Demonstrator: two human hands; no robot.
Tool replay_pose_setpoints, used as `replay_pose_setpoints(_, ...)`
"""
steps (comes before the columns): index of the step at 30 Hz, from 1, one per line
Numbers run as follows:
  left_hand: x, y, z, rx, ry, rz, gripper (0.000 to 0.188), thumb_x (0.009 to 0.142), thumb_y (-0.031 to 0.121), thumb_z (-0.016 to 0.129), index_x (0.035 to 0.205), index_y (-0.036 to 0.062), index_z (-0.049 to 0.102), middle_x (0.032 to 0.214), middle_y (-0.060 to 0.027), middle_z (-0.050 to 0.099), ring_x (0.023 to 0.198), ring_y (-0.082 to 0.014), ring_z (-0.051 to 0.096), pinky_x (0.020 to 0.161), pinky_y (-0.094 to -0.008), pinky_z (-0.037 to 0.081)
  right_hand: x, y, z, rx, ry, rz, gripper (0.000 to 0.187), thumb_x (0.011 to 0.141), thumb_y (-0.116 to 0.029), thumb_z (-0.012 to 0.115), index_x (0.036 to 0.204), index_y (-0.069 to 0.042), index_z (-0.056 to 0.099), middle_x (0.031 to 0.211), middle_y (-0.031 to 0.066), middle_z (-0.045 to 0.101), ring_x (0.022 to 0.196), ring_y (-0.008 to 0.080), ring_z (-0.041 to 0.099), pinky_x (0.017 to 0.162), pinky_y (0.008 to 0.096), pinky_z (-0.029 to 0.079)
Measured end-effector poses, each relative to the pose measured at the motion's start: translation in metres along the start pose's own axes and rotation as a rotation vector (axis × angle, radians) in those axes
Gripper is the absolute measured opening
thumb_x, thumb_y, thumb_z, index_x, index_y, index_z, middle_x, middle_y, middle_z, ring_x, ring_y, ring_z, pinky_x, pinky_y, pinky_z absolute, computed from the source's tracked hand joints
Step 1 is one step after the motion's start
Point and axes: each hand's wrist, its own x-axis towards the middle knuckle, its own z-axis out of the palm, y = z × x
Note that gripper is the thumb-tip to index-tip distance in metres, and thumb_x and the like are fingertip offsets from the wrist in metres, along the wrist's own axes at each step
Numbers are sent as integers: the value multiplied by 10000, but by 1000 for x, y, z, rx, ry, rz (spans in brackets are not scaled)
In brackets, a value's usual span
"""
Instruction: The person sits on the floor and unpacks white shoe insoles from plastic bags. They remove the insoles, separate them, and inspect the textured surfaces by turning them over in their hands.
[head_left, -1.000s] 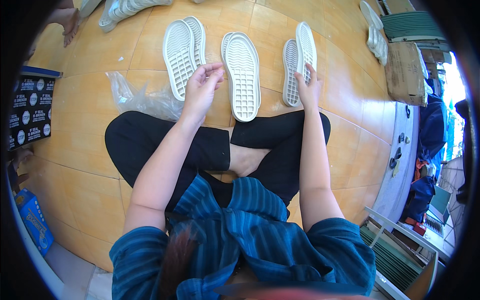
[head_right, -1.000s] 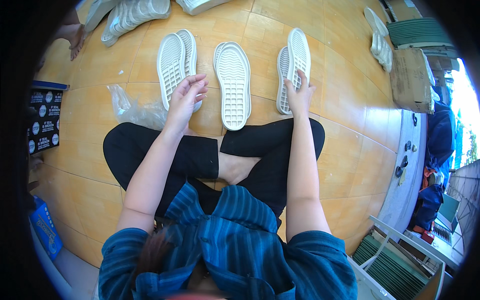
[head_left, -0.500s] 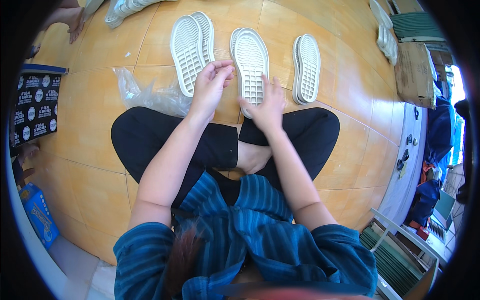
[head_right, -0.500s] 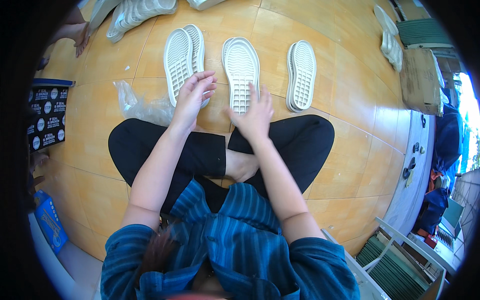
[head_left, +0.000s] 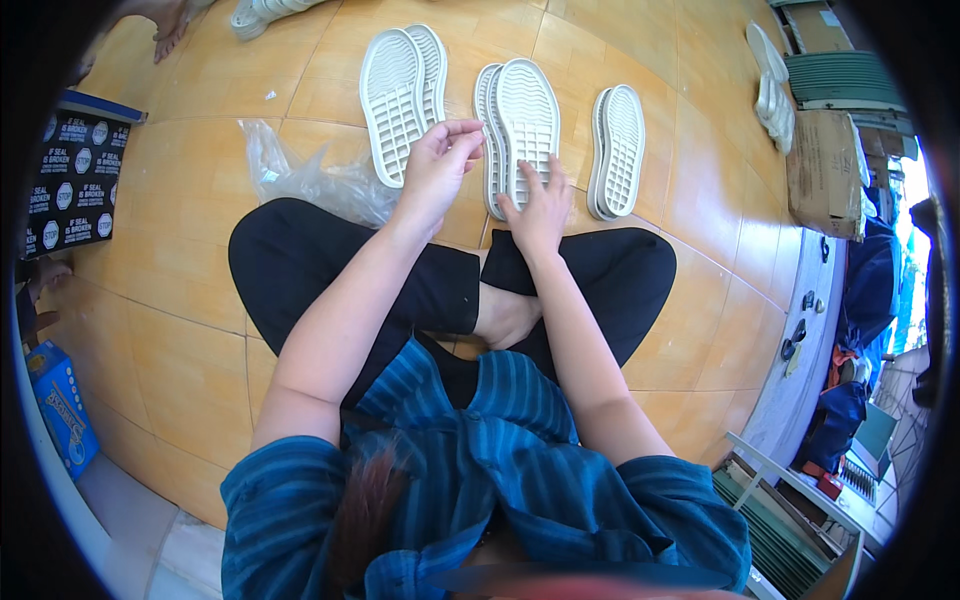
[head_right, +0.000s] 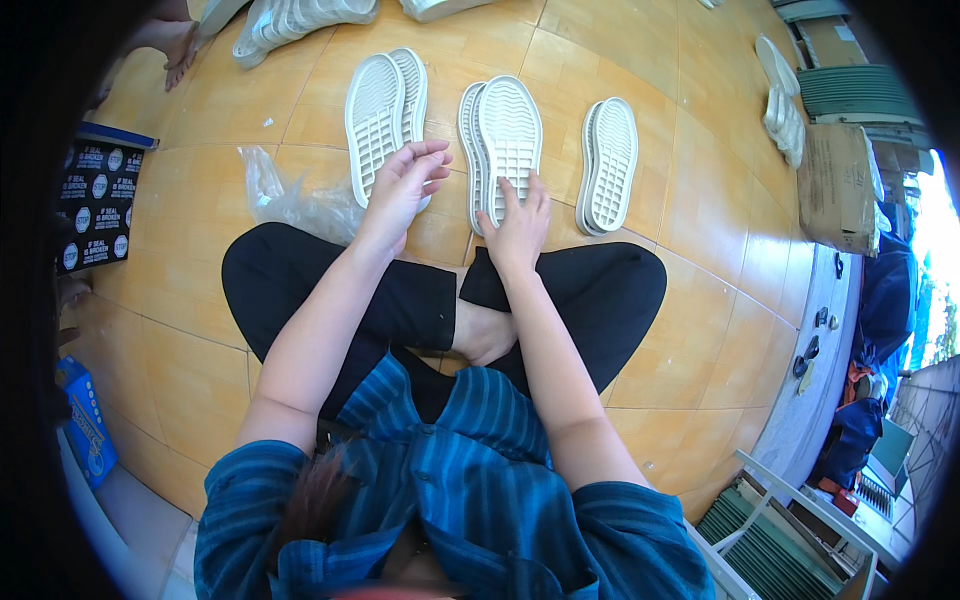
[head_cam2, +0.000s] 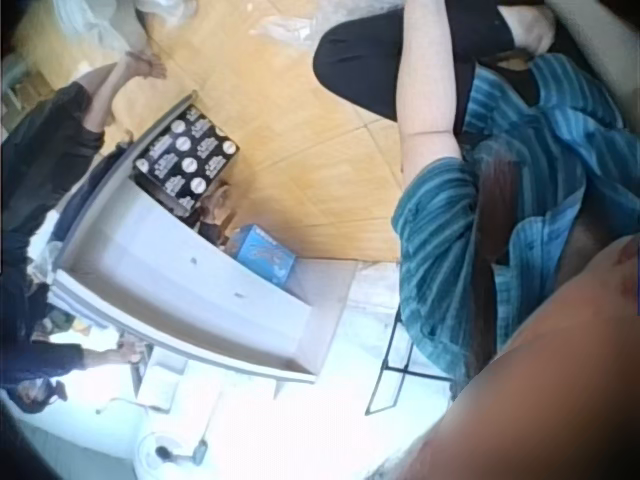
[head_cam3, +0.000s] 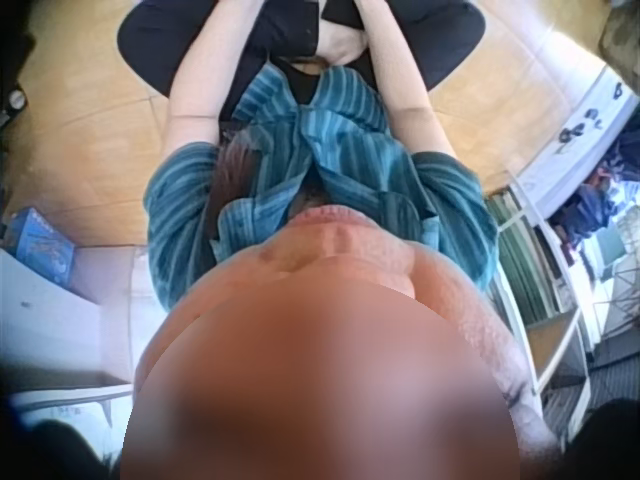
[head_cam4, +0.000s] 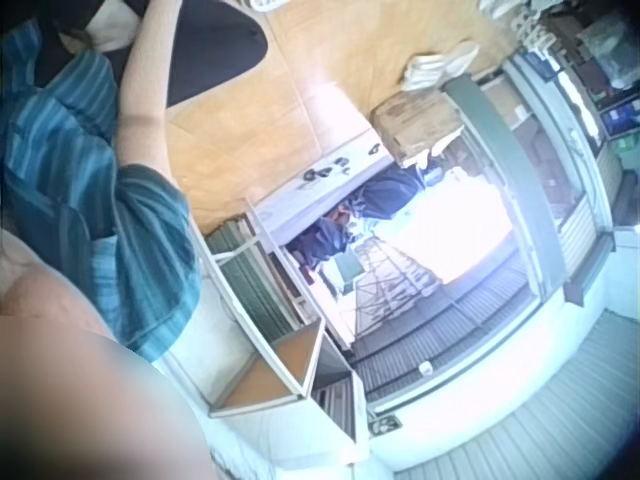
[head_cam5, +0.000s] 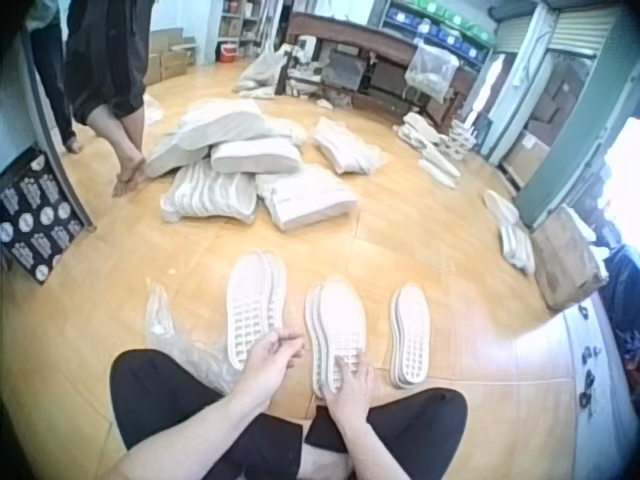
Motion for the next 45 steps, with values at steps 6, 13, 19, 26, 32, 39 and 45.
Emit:
replay_pose_setpoints(6, 1, -5, -1, 1, 20, -60, 251, 930, 180, 605, 1133, 33, 612, 1005, -26, 650, 909, -97, 592, 805, -246, 454, 20, 23, 5, 160, -217, 93, 618, 699, -217, 796, 1259, -117, 555, 1480, 192, 355, 1232, 390, 469, 1022, 434, 409)
replay_pose_setpoints(13, -4, -9, 6, 42, -184, -180, 656, 908, 363, 656, 1381, -24, 418, 1153, -103, 627, 1055, -155, 576, 857, -283, 472, 10, 28, -63, 1318, -271, 511, 607, 862, -144, 674, 1384, 26, 414, 1326, 135, 530, 1225, 213, 510, 1030, 334, 396)
replay_pose_setpoints(19, -15, -9, 21, -66, -264, -191, 1140, 788, 542, 740, 1515, -25, 69, 1321, -202, 496, 1198, -254, 530, 899, -348, 491, -37, -10, -94, 1468, -352, 403, 666, 847, -137, 695, 1406, 24, 371, 1390, 127, 475, 1270, 227, 475, 1063, 365, 377)
replay_pose_setpoints(26, -5, 3, 6, -463, -303, -93, 679, 883, 337, 643, 1411, 55, 322, 1211, -110, 527, 1116, -181, 553, 948, -335, 470, -41, -51, -97, 1662, -340, 351, 546, 922, -151, 562, 1412, -6, 369, 1409, 134, 437, 1310, 218, 419, 1101, 346, 313)
replay_pose_setpoints(32, 4, 4, 1, -370, -246, 62, 496, 930, 356, 563, 1260, 8, 436, 1085, -183, 615, 947, -208, 656, 820, -354, 573, -30, -67, -93, 1485, -317, 190, 518, 930, -176, 554, 1396, -18, 393, 1429, 127, 413, 1314, 220, 412, 1103, 361, 309)
replay_pose_setpoints(39, 3, 5, -1, -424, -230, 54, 572, 912, 347, 589, 1331, 32, 360, 1051, -163, 588, 968, -201, 626, 816, -349, 564, -23, -81, -88, 1479, -340, 314, 462, 964, -213, 475, 1372, -2, 419, 1388, 156, 451, 1289, 216, 442, 1083, 354, 345)
replay_pose_setpoints(45, 1, 5, -2, -412, -222, 5, 827, 840, 402, 680, 1452, 56, 243, 1178, -124, 532, 1059, -194, 588, 881, -340, 507, -17, -85, -98, 1404, -372, 372, 566, 966, -351, 465, 1395, 8, 377, 1335, 141, 504, 1254, 207, 482, 1073, 343, 357)
